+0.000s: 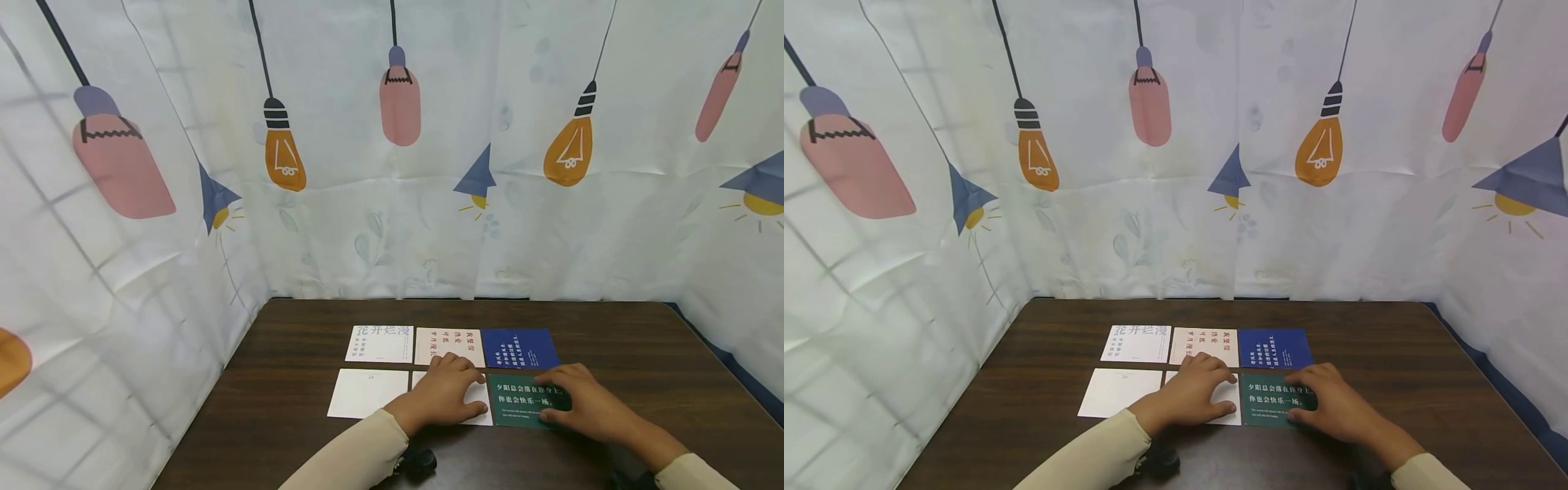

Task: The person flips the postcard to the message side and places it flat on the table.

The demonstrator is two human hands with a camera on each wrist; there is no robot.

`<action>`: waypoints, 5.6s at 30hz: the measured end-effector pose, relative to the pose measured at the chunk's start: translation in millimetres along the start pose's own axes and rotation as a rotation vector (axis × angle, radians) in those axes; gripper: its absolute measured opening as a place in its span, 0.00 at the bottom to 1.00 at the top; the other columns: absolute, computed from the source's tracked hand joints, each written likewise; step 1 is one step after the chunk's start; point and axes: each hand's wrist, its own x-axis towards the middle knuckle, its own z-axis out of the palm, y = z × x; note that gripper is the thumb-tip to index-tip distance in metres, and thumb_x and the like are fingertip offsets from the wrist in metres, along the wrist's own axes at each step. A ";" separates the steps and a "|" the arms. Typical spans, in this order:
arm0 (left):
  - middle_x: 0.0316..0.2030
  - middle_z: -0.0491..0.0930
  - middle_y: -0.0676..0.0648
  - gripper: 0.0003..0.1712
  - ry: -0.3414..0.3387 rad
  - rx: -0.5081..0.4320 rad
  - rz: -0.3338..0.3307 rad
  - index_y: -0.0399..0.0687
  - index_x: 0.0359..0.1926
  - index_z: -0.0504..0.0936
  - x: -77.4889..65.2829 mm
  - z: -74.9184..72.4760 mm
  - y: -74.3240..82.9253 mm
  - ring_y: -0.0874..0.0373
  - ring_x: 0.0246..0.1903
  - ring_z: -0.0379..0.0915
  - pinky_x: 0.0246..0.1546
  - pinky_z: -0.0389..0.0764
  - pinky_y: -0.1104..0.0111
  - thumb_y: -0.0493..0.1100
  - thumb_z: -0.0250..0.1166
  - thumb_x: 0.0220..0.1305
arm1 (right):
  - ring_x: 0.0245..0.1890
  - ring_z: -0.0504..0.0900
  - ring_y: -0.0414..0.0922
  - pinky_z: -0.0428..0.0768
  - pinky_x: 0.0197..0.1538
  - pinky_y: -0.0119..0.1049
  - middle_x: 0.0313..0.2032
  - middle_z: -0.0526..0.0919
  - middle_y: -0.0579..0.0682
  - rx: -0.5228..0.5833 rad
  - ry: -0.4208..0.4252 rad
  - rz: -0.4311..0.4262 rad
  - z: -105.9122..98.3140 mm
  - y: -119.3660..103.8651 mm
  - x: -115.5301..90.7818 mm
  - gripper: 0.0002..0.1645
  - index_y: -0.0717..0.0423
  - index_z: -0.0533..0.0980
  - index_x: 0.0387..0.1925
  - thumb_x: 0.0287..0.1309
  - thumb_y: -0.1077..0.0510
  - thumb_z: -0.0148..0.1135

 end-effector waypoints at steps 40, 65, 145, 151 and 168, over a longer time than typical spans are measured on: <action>0.50 0.70 0.55 0.33 -0.025 0.115 -0.071 0.56 0.60 0.82 19.2 12.1 18.2 0.59 0.52 0.59 0.52 0.62 0.63 0.69 0.67 0.62 | 0.58 0.67 0.67 0.71 0.53 0.68 0.56 0.76 0.61 -0.058 -0.103 0.107 -21.7 33.7 -4.0 0.50 0.60 0.78 0.61 0.41 0.35 0.82; 0.55 0.70 0.54 0.37 -0.039 0.087 -0.102 0.56 0.63 0.80 23.6 12.2 18.5 0.57 0.56 0.59 0.55 0.63 0.62 0.70 0.68 0.60 | 0.53 0.73 0.61 0.74 0.52 0.61 0.50 0.79 0.55 0.018 -0.068 0.111 -23.7 35.0 0.0 0.48 0.61 0.74 0.54 0.36 0.39 0.86; 0.29 0.76 0.66 0.04 0.192 -0.372 -0.086 0.57 0.37 0.78 21.8 3.5 19.0 0.70 0.31 0.63 0.41 0.57 0.64 0.45 0.64 0.72 | 0.19 0.67 0.34 0.67 0.22 0.34 0.28 0.78 0.40 0.159 0.117 0.060 -33.1 27.4 -21.4 0.03 0.48 0.78 0.41 0.74 0.57 0.60; 0.29 0.77 0.66 0.04 0.179 -0.387 -0.099 0.57 0.37 0.78 21.7 4.6 18.2 0.70 0.31 0.64 0.42 0.57 0.64 0.46 0.64 0.72 | 0.18 0.66 0.35 0.67 0.21 0.34 0.23 0.73 0.39 0.160 0.099 0.102 -34.3 26.2 -21.8 0.05 0.49 0.80 0.41 0.74 0.54 0.60; 0.31 0.80 0.68 0.04 0.186 -0.424 -0.081 0.59 0.37 0.83 19.8 5.7 15.7 0.70 0.36 0.70 0.44 0.58 0.62 0.44 0.64 0.70 | 0.40 0.82 0.38 0.78 0.39 0.35 0.41 0.86 0.42 0.243 0.118 -0.015 -35.6 34.3 -25.9 0.24 0.50 0.84 0.50 0.75 0.70 0.42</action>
